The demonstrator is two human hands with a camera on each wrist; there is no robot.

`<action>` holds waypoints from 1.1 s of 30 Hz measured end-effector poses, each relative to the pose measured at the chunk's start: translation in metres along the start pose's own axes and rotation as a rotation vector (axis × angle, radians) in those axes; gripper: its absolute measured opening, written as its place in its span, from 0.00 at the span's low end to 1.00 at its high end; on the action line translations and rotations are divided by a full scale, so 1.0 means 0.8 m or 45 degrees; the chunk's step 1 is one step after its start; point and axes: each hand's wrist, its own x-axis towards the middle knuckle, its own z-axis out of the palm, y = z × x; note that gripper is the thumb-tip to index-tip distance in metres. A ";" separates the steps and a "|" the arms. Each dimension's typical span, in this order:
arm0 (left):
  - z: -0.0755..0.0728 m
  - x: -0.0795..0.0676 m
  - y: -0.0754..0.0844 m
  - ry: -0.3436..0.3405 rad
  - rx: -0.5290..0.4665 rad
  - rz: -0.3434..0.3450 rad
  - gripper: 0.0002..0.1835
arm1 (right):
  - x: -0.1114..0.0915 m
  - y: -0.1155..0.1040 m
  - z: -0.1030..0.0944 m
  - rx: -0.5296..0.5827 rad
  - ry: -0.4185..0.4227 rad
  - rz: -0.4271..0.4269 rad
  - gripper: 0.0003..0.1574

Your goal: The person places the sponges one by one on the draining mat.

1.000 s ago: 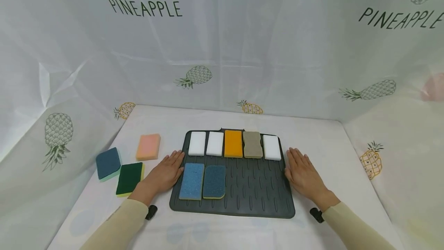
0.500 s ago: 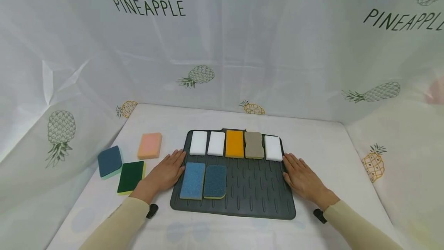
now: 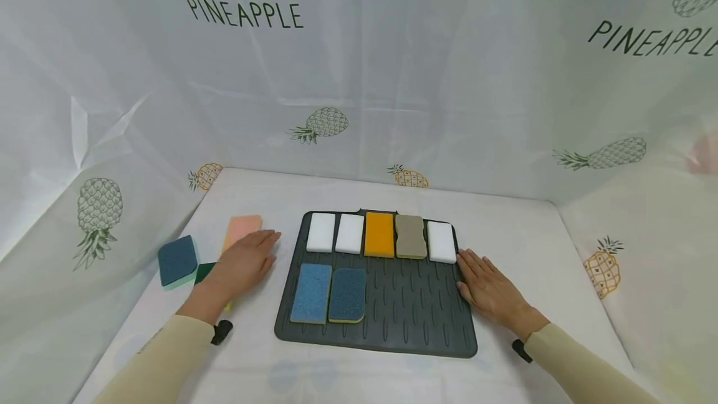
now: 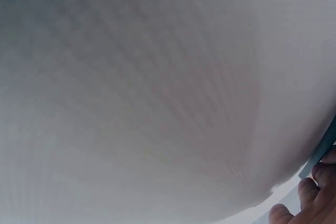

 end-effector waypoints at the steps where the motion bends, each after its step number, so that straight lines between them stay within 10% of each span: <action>1: -0.009 -0.001 -0.012 0.034 0.022 0.002 0.27 | 0.000 0.000 0.000 -0.002 -0.001 -0.001 0.40; 11: -0.041 -0.006 -0.094 -0.020 0.125 -0.010 0.25 | -0.001 0.001 0.002 -0.004 0.018 -0.011 0.40; 33: -0.030 0.000 -0.087 -0.051 0.123 -0.114 0.53 | -0.002 0.002 0.006 -0.020 0.085 -0.025 0.41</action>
